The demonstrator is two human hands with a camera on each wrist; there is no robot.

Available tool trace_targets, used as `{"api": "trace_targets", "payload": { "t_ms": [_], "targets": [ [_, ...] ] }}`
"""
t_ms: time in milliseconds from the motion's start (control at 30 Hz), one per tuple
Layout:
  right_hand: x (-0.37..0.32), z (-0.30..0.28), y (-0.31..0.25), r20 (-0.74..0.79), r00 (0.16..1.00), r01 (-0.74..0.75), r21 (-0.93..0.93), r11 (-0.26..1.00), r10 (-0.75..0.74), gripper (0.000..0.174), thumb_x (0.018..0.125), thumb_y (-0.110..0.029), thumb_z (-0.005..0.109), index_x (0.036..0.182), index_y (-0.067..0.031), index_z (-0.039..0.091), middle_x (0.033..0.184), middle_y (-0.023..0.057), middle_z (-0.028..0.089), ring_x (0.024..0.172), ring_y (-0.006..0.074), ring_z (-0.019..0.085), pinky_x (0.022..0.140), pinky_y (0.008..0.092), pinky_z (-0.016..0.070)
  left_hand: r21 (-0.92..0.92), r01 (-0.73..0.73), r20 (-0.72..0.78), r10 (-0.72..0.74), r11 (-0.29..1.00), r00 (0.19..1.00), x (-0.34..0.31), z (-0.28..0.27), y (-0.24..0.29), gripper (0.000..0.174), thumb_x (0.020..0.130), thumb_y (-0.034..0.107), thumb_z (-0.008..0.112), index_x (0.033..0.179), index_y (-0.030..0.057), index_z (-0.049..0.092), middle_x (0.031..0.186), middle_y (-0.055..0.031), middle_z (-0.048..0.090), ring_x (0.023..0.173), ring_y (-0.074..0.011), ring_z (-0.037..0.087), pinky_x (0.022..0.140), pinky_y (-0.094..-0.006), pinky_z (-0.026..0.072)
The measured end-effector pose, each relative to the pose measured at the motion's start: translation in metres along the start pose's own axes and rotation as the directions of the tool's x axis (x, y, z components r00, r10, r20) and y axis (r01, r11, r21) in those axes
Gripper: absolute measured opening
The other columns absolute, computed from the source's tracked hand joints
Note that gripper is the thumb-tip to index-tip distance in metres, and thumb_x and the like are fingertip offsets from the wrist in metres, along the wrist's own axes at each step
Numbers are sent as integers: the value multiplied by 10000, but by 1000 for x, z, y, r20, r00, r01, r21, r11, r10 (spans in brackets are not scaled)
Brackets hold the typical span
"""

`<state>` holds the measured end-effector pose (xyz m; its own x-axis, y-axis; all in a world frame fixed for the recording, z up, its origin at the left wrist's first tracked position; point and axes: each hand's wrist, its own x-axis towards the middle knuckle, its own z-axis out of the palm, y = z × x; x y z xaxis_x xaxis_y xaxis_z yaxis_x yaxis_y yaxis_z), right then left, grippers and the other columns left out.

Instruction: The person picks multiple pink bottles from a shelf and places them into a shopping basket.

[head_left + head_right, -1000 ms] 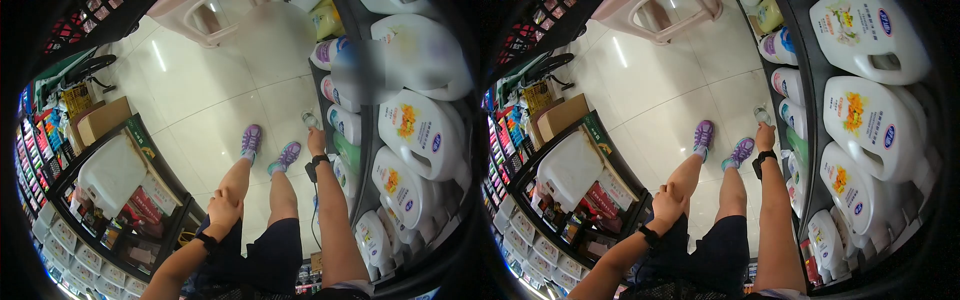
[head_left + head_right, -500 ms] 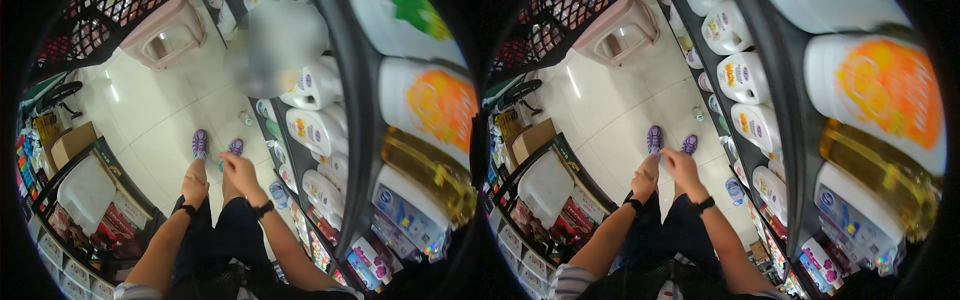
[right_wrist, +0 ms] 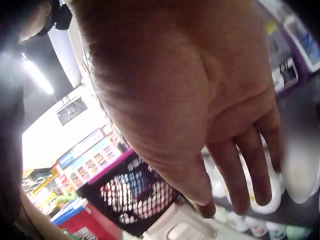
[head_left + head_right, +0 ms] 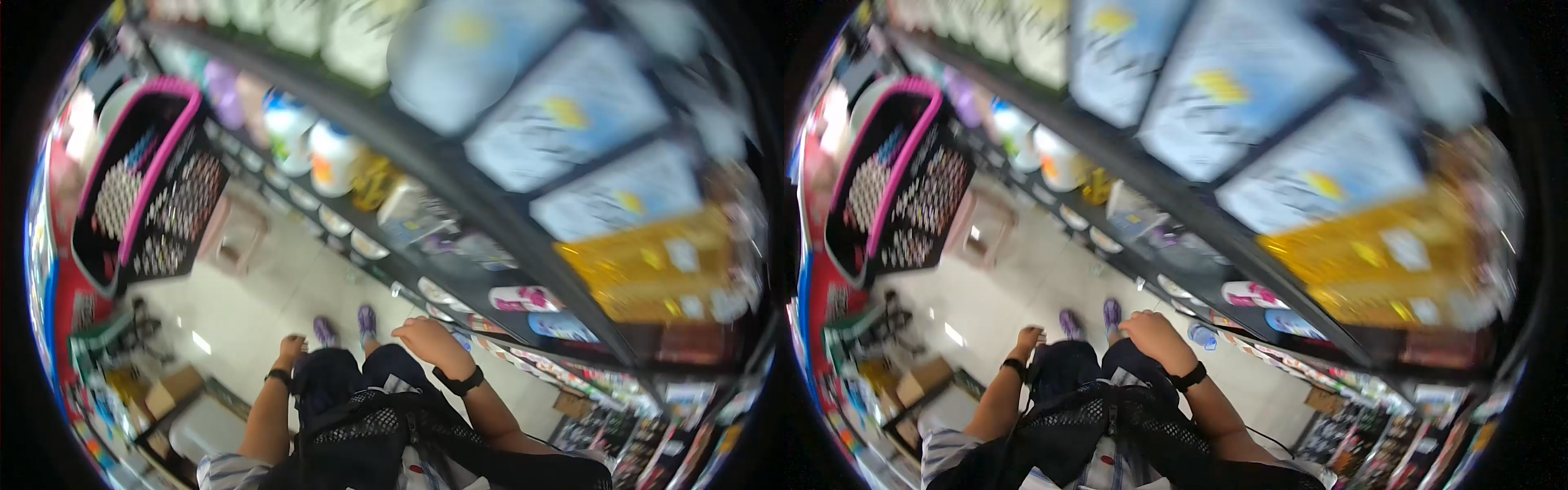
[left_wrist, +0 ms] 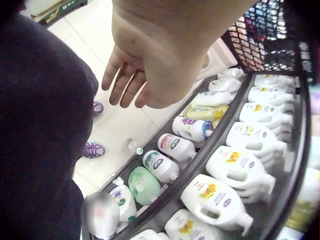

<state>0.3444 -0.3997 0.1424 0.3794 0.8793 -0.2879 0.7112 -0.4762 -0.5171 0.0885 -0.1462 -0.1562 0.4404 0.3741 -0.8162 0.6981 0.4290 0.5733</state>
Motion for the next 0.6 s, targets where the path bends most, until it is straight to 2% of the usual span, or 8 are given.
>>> {"api": "trace_targets", "payload": {
  "t_ms": [33, 100, 167, 200, 233, 267, 400, 600],
  "targets": [
    [-13, -28, -8, -105, 988, -110, 71, 991, 117, 196, 845, -127, 539, 979, -110, 680, 873, 125, 642, 873, 324, 610, 768, 427, 487, 141, 25, -11, -23, 990, 1000, 6, -12, 7, 271, 844, 186, 558, 984, -37, 623, 765, -114, 658, 606, -207, 628, 515, -321, 501],
    [-44, -74, -16, -368, 923, -15, 259, 966, 114, 186, 879, -143, 568, 1027, -65, 650, 935, 140, 643, 875, 326, 614, 790, 395, 489, 206, 125, -9, -126, 971, 992, 3, -22, 39, 214, 854, 179, 523, 919, 6, 631, 751, -106, 653, 584, -225, 623, 495, -344, 503],
    [-81, -124, -41, -466, 862, 84, 521, 849, 201, 191, 894, -126, 598, 1062, -39, 626, 988, 131, 652, 918, 254, 639, 790, 317, 495, 65, 260, 60, -264, 963, 963, 8, -29, 61, 195, 900, 265, 482, 839, 97, 560, 669, -61, 587, 440, -175, 496, 368, -290, 399],
    [-106, -142, -47, -461, 861, 111, 584, 804, 216, 186, 900, -121, 603, 1057, -22, 619, 1000, 105, 660, 940, 188, 638, 781, 297, 499, 127, 279, 5, -282, 952, 959, -2, -23, 81, 227, 916, 265, 453, 905, 74, 575, 749, -94, 627, 533, -211, 570, 455, -322, 469],
    [-131, -151, -49, -540, 810, 217, 638, 739, 228, 158, 906, -113, 591, 1021, -7, 618, 985, 103, 658, 922, 183, 635, 774, 298, 501, 189, 253, 24, -262, 949, 965, 5, -23, 91, 278, 911, 241, 487, 1097, 54, 577, 958, -136, 668, 788, -298, 664, 650, -418, 536],
    [-151, -155, -49, -607, 756, 329, 675, 661, 244, 140, 912, -105, 578, 985, 8, 617, 969, 101, 655, 903, 178, 631, 766, 298, 502, 185, 233, 36, -243, 955, 969, 0, -17, 107, 307, 909, 243, 486, 1124, 40, 569, 1016, -151, 664, 839, -319, 665, 697, -438, 535],
    [-199, -172, -42, -901, 275, 850, 391, 353, 336, 136, 919, -134, 540, 934, -2, 566, 903, 134, 626, 874, 195, 617, 782, 299, 488, 302, 60, 157, -112, 951, 981, -23, 14, 152, 318, 878, 190, 546, 1148, 25, 569, 1026, -167, 659, 894, -309, 663, 754, -431, 537],
    [-202, -207, -24, -826, -10, 862, 279, 423, 564, 246, 896, -104, 508, 1112, 14, 517, 1136, 152, 569, 1094, 241, 551, 939, 319, 429, 443, -55, 279, -79, 895, 957, -14, 37, 177, 319, 886, 211, 534, 1132, 13, 587, 1011, -151, 663, 883, -293, 663, 766, -416, 530]
  ]
}}
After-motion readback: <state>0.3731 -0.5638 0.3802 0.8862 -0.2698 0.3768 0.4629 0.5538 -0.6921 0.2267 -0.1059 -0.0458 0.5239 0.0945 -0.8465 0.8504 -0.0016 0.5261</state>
